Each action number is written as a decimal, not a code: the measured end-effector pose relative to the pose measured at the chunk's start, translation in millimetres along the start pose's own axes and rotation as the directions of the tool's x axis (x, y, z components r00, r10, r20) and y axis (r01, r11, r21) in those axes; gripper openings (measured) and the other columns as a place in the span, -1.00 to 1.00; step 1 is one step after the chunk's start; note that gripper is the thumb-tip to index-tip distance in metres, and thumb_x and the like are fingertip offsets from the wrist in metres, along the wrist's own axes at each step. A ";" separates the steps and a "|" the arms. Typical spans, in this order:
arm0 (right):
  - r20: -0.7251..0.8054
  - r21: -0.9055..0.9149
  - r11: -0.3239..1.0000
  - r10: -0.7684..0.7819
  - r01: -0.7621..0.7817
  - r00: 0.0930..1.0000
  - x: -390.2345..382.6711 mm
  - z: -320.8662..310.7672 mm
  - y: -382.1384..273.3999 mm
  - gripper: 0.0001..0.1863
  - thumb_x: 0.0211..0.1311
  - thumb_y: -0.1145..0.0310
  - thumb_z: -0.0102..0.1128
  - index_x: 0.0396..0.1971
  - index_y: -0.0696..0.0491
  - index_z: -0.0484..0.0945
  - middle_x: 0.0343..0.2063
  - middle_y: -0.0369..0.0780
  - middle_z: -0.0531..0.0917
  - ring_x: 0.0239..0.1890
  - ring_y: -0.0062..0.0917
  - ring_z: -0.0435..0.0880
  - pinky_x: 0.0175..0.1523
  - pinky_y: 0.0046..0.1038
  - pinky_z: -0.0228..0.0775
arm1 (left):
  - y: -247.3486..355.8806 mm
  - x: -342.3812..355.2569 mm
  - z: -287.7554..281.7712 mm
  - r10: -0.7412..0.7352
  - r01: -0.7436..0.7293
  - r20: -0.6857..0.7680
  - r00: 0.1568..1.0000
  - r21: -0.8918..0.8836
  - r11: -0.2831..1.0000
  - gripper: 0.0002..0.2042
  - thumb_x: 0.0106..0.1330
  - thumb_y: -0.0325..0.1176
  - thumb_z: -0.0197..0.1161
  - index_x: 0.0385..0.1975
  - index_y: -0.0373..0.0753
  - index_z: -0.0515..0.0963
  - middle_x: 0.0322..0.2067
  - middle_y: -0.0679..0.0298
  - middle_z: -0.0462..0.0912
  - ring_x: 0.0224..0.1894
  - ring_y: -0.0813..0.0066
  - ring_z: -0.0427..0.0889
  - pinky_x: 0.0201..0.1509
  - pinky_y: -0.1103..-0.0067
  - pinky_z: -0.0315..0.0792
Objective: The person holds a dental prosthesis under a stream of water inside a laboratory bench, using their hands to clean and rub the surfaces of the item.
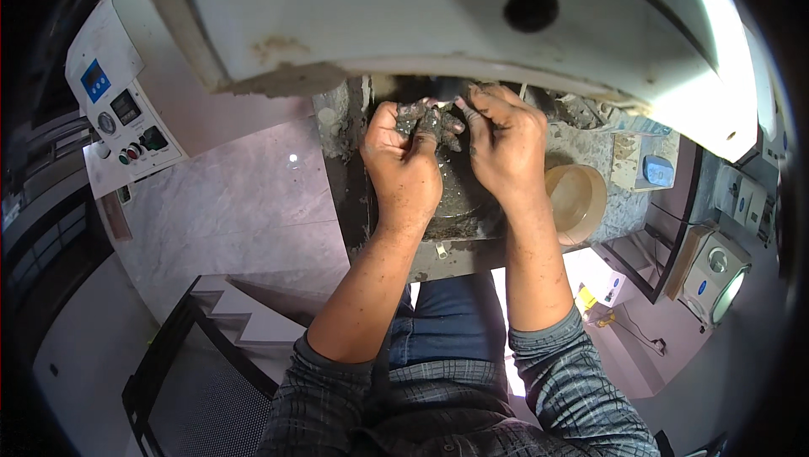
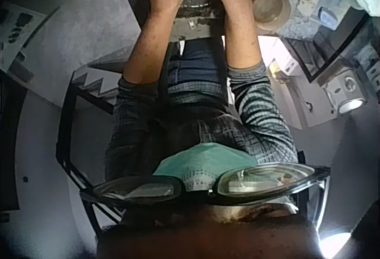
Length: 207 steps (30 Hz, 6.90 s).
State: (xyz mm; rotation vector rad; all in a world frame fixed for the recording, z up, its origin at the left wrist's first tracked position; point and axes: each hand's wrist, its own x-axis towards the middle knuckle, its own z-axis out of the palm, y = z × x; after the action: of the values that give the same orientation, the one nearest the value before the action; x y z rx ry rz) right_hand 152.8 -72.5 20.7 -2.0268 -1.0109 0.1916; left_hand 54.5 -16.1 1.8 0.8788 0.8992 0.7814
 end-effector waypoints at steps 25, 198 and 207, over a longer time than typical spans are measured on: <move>0.084 0.036 0.998 0.055 -0.058 0.995 -1.0 -7.4 -1.4 -0.84 -0.07 0.65 0.11 -0.42 0.25 0.59 -0.46 0.00 0.61 -0.39 -0.10 0.60 -0.26 -0.31 0.44 | 8.4 -0.6 2.2 -0.120 0.119 -0.027 0.992 -0.032 0.992 -0.83 0.12 -0.77 0.00 -0.40 -0.35 0.45 -0.46 0.30 0.58 -0.40 0.66 0.53 -0.27 0.69 0.41; 0.103 0.116 0.882 0.446 -0.456 0.889 -2.6 9.0 -11.1 -0.83 0.05 0.41 0.26 -0.45 0.23 0.62 -0.61 -0.04 0.61 -0.59 -0.49 0.52 -0.31 -0.40 0.36 | 7.1 55.0 -12.9 -0.282 0.316 -0.146 0.948 0.347 0.883 -0.81 0.03 -0.61 -0.05 -0.40 -0.35 0.49 -0.64 0.37 0.38 -0.65 0.63 0.25 -0.59 0.59 0.17; 0.240 0.205 0.725 0.614 -0.657 0.752 -7.3 19.3 -19.2 -0.80 0.05 0.39 0.28 -0.42 0.24 0.62 -0.50 -0.01 0.65 -0.44 -0.34 0.63 -0.22 -0.38 0.40 | 32.6 66.9 -13.6 0.054 -0.133 0.131 0.990 0.720 0.681 -0.68 -0.01 -0.59 -0.02 -0.21 -0.40 0.51 -0.51 0.07 0.57 -0.52 0.31 0.54 -0.40 0.46 0.39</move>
State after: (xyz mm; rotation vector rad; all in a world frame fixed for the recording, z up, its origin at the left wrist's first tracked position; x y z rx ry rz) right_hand 127.7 -59.7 21.1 -2.0380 -0.2918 0.8293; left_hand 63.5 59.0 4.5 1.6726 1.1010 0.4356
